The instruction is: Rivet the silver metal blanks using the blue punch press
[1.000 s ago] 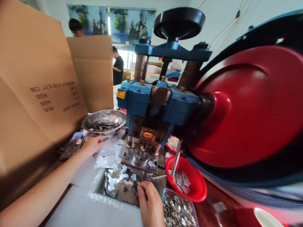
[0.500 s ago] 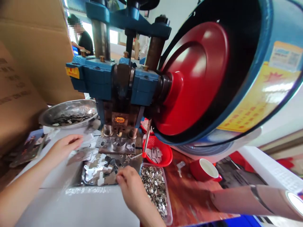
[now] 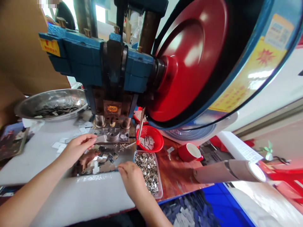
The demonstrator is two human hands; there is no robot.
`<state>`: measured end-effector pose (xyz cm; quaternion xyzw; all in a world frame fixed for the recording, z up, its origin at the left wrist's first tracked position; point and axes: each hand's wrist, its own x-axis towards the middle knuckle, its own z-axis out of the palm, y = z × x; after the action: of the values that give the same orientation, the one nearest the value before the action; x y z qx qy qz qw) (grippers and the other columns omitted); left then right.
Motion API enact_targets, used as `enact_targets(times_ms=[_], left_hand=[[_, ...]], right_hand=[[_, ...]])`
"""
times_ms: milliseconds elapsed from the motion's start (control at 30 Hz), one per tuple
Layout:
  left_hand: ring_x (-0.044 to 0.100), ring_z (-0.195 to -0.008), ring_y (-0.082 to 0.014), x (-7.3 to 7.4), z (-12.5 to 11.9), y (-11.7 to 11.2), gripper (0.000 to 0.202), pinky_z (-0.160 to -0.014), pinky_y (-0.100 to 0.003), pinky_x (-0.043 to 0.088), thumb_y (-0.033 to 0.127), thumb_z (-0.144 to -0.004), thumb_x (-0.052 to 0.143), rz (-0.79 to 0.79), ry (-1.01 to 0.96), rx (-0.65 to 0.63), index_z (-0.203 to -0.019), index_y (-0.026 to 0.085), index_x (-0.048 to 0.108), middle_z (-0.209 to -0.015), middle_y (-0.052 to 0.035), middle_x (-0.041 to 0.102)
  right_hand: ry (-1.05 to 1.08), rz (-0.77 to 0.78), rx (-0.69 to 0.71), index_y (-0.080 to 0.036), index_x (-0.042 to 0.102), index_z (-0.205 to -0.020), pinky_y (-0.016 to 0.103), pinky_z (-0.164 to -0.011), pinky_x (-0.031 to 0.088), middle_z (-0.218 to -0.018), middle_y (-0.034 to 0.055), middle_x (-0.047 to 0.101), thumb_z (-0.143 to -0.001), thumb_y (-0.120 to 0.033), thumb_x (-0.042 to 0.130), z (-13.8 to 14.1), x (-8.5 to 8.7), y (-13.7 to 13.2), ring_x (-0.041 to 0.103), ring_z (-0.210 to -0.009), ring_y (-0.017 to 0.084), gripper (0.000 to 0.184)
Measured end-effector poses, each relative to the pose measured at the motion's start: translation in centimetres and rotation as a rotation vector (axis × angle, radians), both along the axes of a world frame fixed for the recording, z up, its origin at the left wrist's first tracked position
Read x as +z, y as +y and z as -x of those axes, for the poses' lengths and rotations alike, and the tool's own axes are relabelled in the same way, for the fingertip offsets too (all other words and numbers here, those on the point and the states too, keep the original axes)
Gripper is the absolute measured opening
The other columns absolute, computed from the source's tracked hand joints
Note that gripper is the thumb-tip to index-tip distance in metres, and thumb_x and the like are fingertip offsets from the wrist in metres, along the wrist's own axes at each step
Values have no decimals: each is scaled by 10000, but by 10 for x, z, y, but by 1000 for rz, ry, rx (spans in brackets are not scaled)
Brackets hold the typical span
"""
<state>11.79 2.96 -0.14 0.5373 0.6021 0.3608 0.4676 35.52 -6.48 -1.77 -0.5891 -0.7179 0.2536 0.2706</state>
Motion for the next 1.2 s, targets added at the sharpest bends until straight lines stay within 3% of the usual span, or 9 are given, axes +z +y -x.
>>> enact_targets(times_ms=[233, 467, 767, 1067, 1200], left_hand=[[640, -803, -207, -19, 9, 1, 489, -713, -298, 518, 578, -694, 646, -17, -51, 73, -1010, 208, 678, -832, -41, 684], [630, -804, -203, -23, 10, 1, 504, -660, -275, 511, 590, -705, 640, 14, -59, 44, -1029, 205, 667, -861, -50, 668], [659, -714, -217, -29, 11, 2, 558, -555, -271, 509, 592, -686, 654, 16, -101, 45, -1080, 198, 656, -745, -43, 658], [646, -706, -201, -24, 9, 0, 544, -592, -284, 529, 576, -638, 703, 2, -133, 75, -1014, 183, 689, -737, -39, 659], [645, -719, -196, -25, 9, 0, 532, -618, -285, 538, 571, -627, 714, 13, -141, 84, -995, 187, 697, -760, -41, 664]], right_hand=[[274, 237, -103, -198, 683, -791, 253, -645, 434, -732, 6, 673, -837, -256, 496, -5, -1, 24, 603, -709, 160, 202], [650, 469, -184, -165, 644, -778, 240, -599, 414, -676, 5, 653, -773, -333, 561, -7, -6, 22, 547, -591, 116, 188], [625, 410, -232, -164, 652, -836, 246, -608, 411, -678, 2, 635, -788, -328, 543, -14, 2, 17, 529, -594, 114, 203], [558, 403, -244, -177, 687, -887, 257, -625, 408, -718, 9, 644, -765, -286, 566, -13, 1, 15, 539, -651, 133, 204], [738, 413, -273, -180, 670, -886, 266, -651, 424, -747, 15, 639, -775, -337, 592, -16, -1, 14, 554, -667, 128, 208]])
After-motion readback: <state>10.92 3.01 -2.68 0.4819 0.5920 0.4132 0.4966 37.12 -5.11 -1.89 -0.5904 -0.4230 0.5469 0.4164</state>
